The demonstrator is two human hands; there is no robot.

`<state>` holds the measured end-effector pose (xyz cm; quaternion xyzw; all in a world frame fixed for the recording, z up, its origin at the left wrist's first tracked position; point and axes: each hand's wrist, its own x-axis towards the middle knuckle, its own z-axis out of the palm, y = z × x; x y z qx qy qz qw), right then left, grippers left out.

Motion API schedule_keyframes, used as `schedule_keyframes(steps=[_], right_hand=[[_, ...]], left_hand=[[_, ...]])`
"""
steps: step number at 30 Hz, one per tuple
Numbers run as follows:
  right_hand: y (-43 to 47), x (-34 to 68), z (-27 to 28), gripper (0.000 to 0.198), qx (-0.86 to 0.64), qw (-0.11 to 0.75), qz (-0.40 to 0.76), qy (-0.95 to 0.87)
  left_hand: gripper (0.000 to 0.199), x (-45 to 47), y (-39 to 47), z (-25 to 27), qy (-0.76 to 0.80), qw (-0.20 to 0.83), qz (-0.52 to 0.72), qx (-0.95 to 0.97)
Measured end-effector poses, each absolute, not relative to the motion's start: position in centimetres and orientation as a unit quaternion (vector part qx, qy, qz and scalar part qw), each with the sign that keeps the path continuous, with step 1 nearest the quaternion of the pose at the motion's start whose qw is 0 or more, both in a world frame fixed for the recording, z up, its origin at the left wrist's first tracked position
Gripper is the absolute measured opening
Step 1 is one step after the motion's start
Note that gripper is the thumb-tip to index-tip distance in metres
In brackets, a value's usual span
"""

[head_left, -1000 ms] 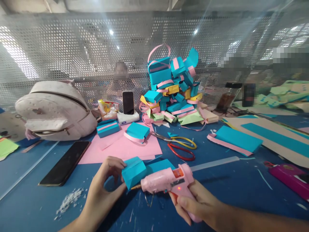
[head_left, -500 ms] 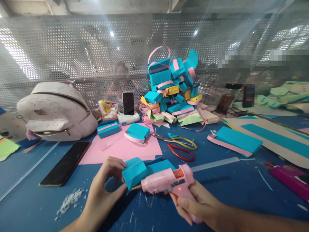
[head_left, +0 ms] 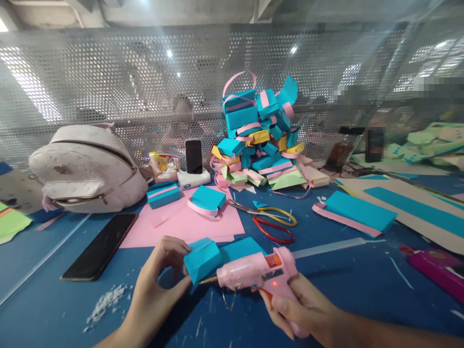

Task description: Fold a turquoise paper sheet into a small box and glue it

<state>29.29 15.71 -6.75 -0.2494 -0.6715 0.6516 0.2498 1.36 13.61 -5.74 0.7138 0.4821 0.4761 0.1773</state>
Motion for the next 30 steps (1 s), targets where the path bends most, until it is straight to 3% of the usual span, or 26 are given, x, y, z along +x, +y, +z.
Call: schedule_keyframes(steps=[14,30], right_hand=[[15.7,30.0,-7.6,0.043,-0.258,0.255,0.661,-0.657],[15.6,30.8,-8.0,0.057,-0.339,0.21,0.643,-0.654]], left_hand=[[0.019,1.4,13.5,-5.5,0.479,0.173,0.481,0.713],[0.024,1.4,13.7,-5.7,0.481,0.176,0.479,0.713]])
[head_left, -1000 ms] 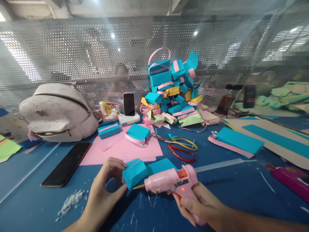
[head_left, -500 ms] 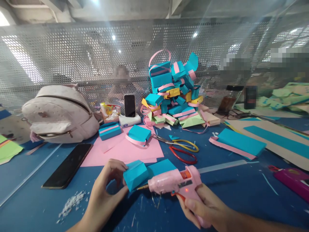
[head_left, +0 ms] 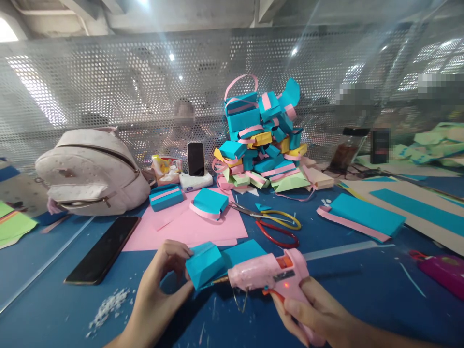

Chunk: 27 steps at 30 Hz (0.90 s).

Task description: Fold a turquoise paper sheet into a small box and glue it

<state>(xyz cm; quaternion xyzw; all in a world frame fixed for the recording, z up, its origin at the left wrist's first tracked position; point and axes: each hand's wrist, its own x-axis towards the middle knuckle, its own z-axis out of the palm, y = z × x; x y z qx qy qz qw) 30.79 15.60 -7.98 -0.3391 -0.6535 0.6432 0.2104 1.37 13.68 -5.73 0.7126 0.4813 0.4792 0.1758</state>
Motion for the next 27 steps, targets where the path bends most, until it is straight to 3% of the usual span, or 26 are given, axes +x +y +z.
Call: schedule_keyframes(steps=[27], right_hand=[[15.62,31.11,-7.9,0.058,-0.365,0.209,0.636,-0.647]], left_hand=[[0.019,0.52,13.88,-5.45,0.486,0.152,0.489,0.708]])
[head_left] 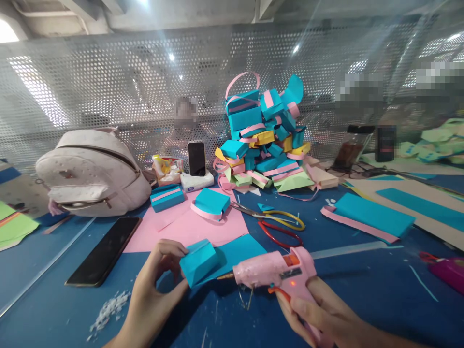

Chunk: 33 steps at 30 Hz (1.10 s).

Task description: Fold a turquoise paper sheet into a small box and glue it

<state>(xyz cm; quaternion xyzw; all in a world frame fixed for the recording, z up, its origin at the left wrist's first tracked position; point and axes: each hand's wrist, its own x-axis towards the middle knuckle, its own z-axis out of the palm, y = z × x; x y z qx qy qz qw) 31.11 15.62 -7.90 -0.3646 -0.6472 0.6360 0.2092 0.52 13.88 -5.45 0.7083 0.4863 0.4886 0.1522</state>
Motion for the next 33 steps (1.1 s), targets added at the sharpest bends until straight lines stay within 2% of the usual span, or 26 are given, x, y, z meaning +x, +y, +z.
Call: schedule_keyframes(steps=[13,33], right_hand=[[15.6,31.3,-7.4,0.063,-0.37,0.211,0.638,-0.642],[15.6,31.5,-7.9,0.06,-0.354,0.22,0.632,-0.653]], left_hand=[[0.021,0.3,13.9,-5.6,0.488,0.15,0.488,0.708],[0.022,0.4,14.0,-5.3,0.487,0.145,0.505,0.698]])
